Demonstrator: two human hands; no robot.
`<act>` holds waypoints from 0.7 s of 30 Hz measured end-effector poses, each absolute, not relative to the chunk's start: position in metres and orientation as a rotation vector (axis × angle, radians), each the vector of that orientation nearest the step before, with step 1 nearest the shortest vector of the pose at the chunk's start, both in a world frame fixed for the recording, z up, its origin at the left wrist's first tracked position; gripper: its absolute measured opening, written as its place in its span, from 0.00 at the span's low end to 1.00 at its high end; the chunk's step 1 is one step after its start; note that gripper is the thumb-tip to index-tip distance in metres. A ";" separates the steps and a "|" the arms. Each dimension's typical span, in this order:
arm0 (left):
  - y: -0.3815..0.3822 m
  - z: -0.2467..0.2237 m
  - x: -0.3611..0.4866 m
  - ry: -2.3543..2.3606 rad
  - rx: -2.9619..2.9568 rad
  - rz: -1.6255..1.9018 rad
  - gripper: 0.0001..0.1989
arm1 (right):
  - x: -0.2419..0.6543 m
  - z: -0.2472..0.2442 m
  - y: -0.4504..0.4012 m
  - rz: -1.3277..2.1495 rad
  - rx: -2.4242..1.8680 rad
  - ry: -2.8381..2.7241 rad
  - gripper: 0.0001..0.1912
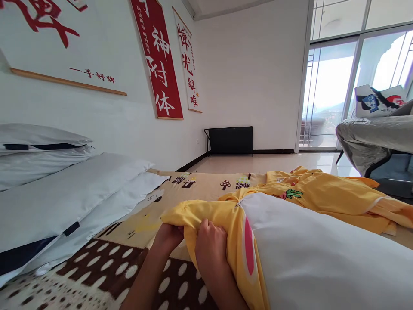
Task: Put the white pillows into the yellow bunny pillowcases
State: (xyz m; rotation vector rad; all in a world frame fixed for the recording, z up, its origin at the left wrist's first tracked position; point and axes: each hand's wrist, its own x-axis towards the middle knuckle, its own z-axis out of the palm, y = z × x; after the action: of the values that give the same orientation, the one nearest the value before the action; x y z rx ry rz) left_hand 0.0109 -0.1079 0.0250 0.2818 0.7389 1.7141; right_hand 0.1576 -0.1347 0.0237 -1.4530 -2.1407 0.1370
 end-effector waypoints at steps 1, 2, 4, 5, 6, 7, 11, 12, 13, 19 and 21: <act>-0.108 0.025 0.011 0.737 0.277 1.715 0.10 | 0.157 0.022 -0.134 0.135 -1.464 -2.147 0.07; -0.108 0.025 0.012 0.737 0.274 1.713 0.10 | 0.157 0.022 -0.134 0.134 -1.477 -2.150 0.08; -0.108 0.025 0.013 0.738 0.272 1.705 0.10 | 0.157 0.021 -0.134 0.138 -1.490 -2.156 0.08; -0.109 0.026 0.013 0.740 0.272 1.701 0.10 | 0.157 0.021 -0.134 0.144 -1.491 -2.157 0.09; -0.109 0.026 0.013 0.741 0.272 1.697 0.10 | 0.157 0.021 -0.134 0.151 -1.489 -2.158 0.09; -0.109 0.027 0.013 0.743 0.272 1.693 0.10 | 0.157 0.022 -0.134 0.156 -1.486 -2.158 0.09; -0.108 0.027 0.012 0.741 0.273 1.688 0.10 | 0.158 0.023 -0.135 0.154 -1.487 -2.151 0.11; -0.108 0.026 0.011 0.739 0.273 1.690 0.10 | 0.158 0.024 -0.135 0.155 -1.488 -2.152 0.11; -0.108 0.026 0.011 0.738 0.273 1.692 0.10 | 0.159 0.025 -0.136 0.158 -1.488 -2.155 0.11; -0.109 0.027 0.012 0.749 0.260 1.690 0.13 | 0.160 0.029 -0.137 0.192 -1.493 -2.173 0.09; -0.109 0.029 0.013 0.756 0.256 1.690 0.14 | 0.160 0.030 -0.137 0.209 -1.491 -2.175 0.09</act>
State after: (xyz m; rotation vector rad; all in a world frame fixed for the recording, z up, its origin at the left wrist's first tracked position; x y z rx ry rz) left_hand 0.0128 -0.1094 0.0286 0.2561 0.7561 1.6900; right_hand 0.1598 -0.1372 0.0298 -1.4911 -2.1749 0.2092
